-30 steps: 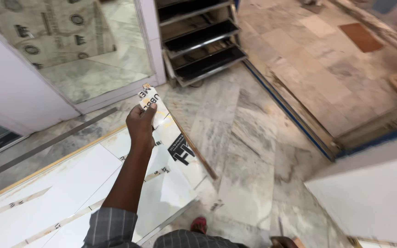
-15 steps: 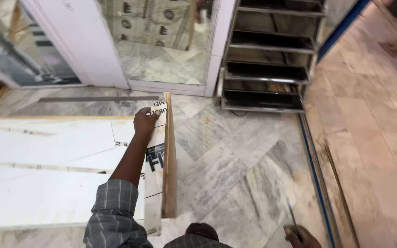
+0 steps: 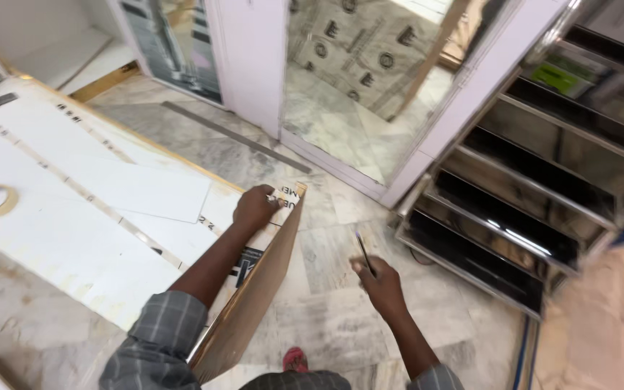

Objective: The person applies masking tape to a wooden cabinet, then sits on the floor to measure and mark a white wooden strip using a square ruler and pen. They use a handheld electric saw to cut the strip along the marked line, then fit the cut piece into the cabinet.

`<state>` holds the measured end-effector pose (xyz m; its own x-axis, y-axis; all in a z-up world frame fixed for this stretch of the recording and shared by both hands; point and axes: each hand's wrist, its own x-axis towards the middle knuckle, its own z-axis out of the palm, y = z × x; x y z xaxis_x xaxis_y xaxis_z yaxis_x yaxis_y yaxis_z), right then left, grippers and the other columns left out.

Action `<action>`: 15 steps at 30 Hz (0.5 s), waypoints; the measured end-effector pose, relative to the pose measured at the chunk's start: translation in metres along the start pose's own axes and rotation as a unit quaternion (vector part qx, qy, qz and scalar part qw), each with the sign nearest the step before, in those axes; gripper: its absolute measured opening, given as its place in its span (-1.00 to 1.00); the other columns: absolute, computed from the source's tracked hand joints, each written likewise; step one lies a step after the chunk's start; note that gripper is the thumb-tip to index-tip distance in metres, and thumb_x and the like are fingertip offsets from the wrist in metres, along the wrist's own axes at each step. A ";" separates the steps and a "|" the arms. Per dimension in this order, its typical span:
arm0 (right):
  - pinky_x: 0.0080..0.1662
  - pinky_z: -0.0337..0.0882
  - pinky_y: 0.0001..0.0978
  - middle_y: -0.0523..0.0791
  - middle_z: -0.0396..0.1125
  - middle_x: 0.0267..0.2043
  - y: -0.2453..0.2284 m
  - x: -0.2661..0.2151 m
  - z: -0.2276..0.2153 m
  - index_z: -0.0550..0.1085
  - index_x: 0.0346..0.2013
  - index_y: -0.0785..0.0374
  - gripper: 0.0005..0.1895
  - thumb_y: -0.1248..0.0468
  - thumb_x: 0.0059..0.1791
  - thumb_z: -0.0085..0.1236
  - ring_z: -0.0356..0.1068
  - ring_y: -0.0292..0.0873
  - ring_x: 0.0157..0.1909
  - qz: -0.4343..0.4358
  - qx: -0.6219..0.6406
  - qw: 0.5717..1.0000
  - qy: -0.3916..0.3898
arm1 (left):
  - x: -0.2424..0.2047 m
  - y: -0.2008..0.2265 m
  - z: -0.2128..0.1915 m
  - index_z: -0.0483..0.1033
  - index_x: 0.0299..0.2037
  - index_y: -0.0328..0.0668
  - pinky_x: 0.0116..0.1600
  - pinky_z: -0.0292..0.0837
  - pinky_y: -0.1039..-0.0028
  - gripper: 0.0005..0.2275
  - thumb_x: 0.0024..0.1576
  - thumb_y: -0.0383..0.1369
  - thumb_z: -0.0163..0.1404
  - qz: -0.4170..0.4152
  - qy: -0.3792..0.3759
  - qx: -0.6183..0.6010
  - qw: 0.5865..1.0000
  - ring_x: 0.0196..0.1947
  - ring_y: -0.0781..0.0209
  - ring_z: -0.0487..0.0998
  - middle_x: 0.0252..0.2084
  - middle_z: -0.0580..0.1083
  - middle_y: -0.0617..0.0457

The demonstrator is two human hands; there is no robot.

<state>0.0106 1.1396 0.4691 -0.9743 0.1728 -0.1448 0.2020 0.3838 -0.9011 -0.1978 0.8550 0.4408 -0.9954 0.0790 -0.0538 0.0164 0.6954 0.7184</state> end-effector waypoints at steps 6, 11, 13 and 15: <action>-0.24 0.53 -0.40 -0.13 0.43 -0.12 -0.035 0.140 0.033 0.58 0.00 0.22 -0.69 0.14 0.04 0.14 0.47 -0.30 -0.20 -0.092 0.024 0.994 -0.056 | -0.005 0.028 0.011 0.60 0.09 0.06 0.03 0.47 0.15 -0.62 0.06 -0.14 0.21 -0.110 0.023 0.004 0.994 -0.04 0.00 0.62 -0.08 0.62 -0.02; -0.27 0.53 -0.41 -0.12 0.41 -0.06 -0.048 0.206 0.060 0.60 -0.02 0.23 -0.72 0.23 0.02 0.16 0.47 -0.28 -0.21 -0.135 0.012 0.982 -0.132 | -0.002 0.046 0.010 0.63 0.06 0.09 0.01 0.48 0.16 -0.67 0.08 -0.15 0.19 -0.146 0.039 -0.017 0.988 -0.05 0.00 0.63 -0.10 0.63 -0.02; -0.27 0.54 -0.42 -0.12 0.40 -0.08 -0.048 0.225 0.062 0.60 -0.03 0.26 -0.74 0.27 0.01 0.17 0.46 -0.28 -0.21 -0.149 0.005 0.972 -0.182 | 0.000 0.055 0.007 0.61 0.05 0.04 0.00 0.47 0.16 -0.68 0.11 -0.15 0.18 -0.152 0.052 -0.023 0.987 -0.06 -0.01 0.62 -0.11 0.63 -0.03; -0.31 0.50 -0.44 -0.11 0.43 -0.14 -0.049 0.248 0.064 0.58 -0.02 0.29 -0.72 0.29 -0.02 0.19 0.47 -0.30 -0.22 -0.147 0.020 0.966 -0.212 | 0.005 0.059 0.002 0.63 0.02 0.05 -0.02 0.47 0.17 -0.68 0.07 -0.17 0.19 -0.124 0.088 -0.041 0.988 -0.08 0.01 0.63 -0.10 0.62 0.00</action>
<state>-0.2472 1.1053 0.4509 -0.9441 -0.3286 -0.0266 -0.0858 0.3227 -0.9426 -0.2020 0.8986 0.4816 -0.9691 -0.2162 -0.1186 -0.2298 0.6176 0.7522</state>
